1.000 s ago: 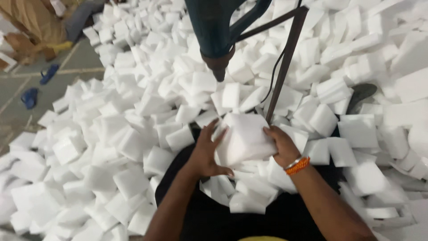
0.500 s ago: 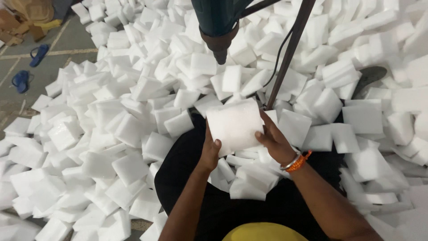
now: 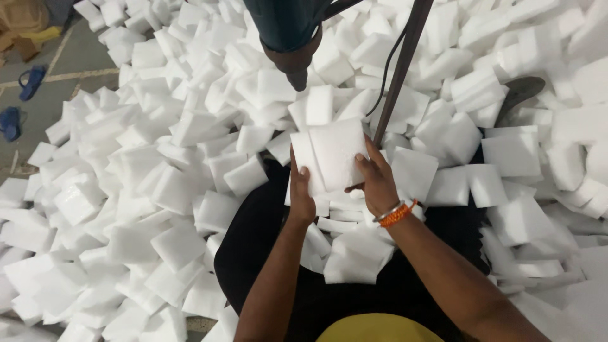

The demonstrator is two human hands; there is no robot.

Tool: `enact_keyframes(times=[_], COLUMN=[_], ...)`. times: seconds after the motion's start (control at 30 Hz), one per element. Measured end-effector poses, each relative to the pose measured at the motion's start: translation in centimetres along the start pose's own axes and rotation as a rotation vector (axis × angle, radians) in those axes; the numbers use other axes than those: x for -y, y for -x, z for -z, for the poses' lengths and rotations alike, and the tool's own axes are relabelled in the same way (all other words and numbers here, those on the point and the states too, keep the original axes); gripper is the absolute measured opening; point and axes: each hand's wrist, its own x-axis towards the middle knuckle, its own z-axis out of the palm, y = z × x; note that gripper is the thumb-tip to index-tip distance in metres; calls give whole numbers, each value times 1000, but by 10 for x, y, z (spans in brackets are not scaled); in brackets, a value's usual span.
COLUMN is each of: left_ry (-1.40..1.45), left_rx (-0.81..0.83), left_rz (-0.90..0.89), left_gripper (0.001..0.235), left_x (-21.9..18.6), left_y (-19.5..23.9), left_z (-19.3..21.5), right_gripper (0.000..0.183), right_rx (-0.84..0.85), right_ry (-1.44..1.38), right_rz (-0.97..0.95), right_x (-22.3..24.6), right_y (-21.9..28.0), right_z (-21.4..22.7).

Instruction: The person sits on the floor and repeatedly picks up white foam pieces, places them under a stationary heat gun, and then sets them aside. The process is repeated continuously with individual foam pieces.

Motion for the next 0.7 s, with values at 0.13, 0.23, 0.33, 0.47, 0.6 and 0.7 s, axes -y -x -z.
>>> enact_keyframes(times=[0.13, 0.23, 0.33, 0.47, 0.6, 0.7], left_ry=[17, 99, 5, -214, -40, 114], left_rx=[-10, -6, -3, 20, -39, -85], left_rz=[-51, 14, -52, -207, 6, 166], left_gripper=[79, 77, 75, 74, 73, 74], left_x=[-13, -20, -20, -15, -16, -24], left_y=[-34, -60, -87, -127, -170, -181], left_z=[-1, 1, 7, 18, 27, 27], right_gripper=[64, 64, 64, 62, 59, 57], right_rx=[0, 36, 29, 52, -18, -33], right_ry=[10, 16, -44, -37, 32, 98], right_rz=[2, 27, 9, 97, 119, 171], right_x=[7, 15, 23, 40, 54, 58], right_y=[-36, -64, -90, -121, -150, -158], right_z=[-6, -10, -16, -28, -47, -57])
